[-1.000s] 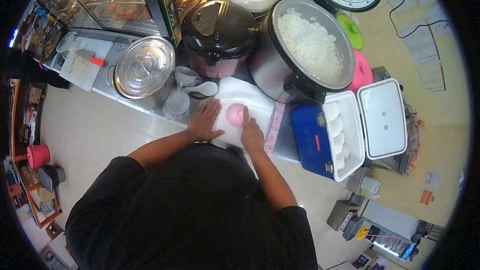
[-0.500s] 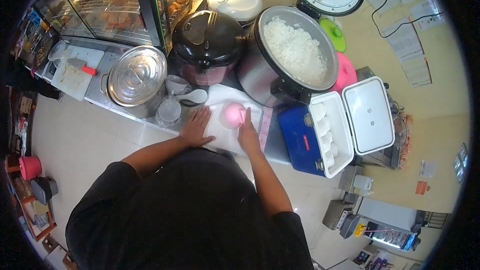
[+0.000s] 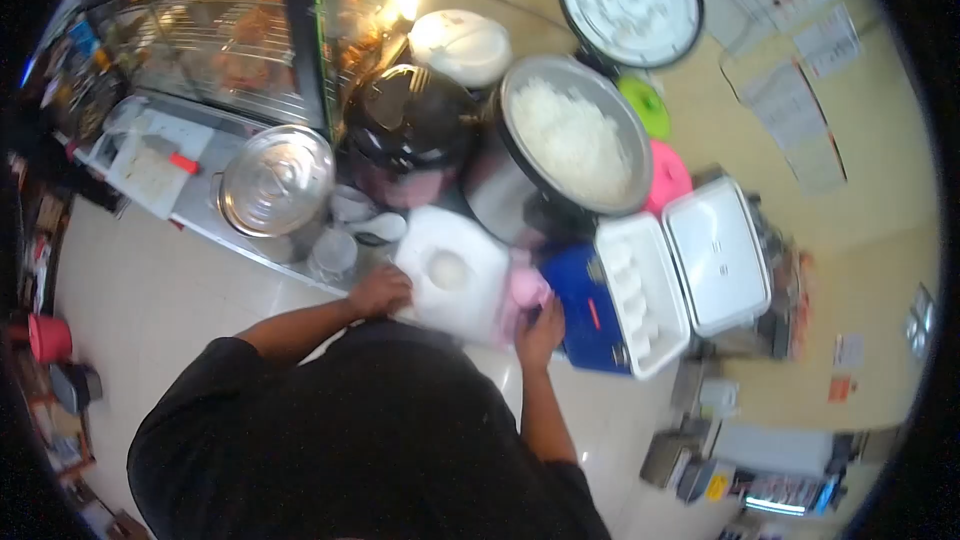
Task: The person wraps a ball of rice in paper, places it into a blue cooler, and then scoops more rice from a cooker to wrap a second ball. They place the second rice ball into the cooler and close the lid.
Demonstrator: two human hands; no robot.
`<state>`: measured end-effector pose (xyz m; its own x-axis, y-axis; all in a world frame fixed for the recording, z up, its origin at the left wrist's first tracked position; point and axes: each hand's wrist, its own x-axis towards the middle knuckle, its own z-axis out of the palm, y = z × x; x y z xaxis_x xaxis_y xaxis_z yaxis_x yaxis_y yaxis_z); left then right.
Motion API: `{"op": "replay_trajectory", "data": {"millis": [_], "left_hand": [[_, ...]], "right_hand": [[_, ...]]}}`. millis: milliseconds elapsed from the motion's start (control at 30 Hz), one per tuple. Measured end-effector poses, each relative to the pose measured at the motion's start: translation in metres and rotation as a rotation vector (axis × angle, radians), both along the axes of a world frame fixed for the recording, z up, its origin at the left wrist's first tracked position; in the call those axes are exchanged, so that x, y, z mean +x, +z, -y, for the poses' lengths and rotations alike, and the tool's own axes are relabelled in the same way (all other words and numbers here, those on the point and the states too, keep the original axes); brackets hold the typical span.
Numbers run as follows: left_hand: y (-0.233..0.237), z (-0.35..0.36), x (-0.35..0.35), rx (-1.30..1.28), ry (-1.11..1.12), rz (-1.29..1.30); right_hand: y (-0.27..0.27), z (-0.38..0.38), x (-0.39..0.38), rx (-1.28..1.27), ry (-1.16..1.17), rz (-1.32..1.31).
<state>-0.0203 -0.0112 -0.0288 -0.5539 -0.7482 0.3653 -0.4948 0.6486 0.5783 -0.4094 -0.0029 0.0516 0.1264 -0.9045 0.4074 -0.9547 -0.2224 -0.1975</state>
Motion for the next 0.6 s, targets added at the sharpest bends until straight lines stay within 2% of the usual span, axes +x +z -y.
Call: {"op": "replay_trajectory", "data": {"millis": [33, 67, 100, 133, 167, 233, 300, 400, 433, 467, 567, 600], "left_hand": [[-0.008, 0.006, -0.003, 0.007, -0.017, 0.025], [-0.01, 0.01, -0.007, 0.008, -0.017, 0.057], [-0.006, 0.007, -0.013, 0.076, 0.123, 0.099], [0.003, 0.009, -0.017, 0.289, 0.211, 0.04], [0.032, 0.011, -0.014, 0.458, 0.225, -0.011], [0.037, 0.018, -0.013, 0.444, 0.235, -0.017], [0.023, 0.023, -0.016, 0.483, 0.25, -0.009], [0.044, 0.024, -0.011, 0.439, 0.107, 0.082], [0.052, 0.021, -0.006, 0.406, 0.041, 0.129], [0.042, 0.018, -0.003, 0.296, -0.038, 0.064], [0.015, 0.015, 0.002, 0.142, -0.041, 0.074], [0.013, 0.014, 0.002, 0.204, -0.017, 0.096]], "right_hand": [[0.007, -0.005, 0.015, 0.143, -0.004, 0.031], [-0.029, -0.004, 0.005, 0.195, 0.177, -0.004], [-0.022, -0.007, 0.02, 0.379, 0.31, 0.039], [0.001, -0.011, 0.047, 0.423, 0.408, -0.055], [-0.013, -0.005, 0.052, 0.407, 0.52, 0.066], [-0.017, 0.002, 0.063, 0.379, 0.448, 0.137], [-0.043, 0.018, 0.043, 0.357, 0.442, 0.146], [-0.035, 0.025, 0.026, 0.422, 0.359, 0.418], [-0.038, 0.03, 0.023, 0.433, 0.381, 0.433], [-0.041, 0.032, 0.017, 0.446, 0.398, 0.449], [-0.072, 0.036, -0.006, 0.458, 0.464, 0.597], [-0.086, 0.038, -0.013, 0.455, 0.517, 0.682]]}}
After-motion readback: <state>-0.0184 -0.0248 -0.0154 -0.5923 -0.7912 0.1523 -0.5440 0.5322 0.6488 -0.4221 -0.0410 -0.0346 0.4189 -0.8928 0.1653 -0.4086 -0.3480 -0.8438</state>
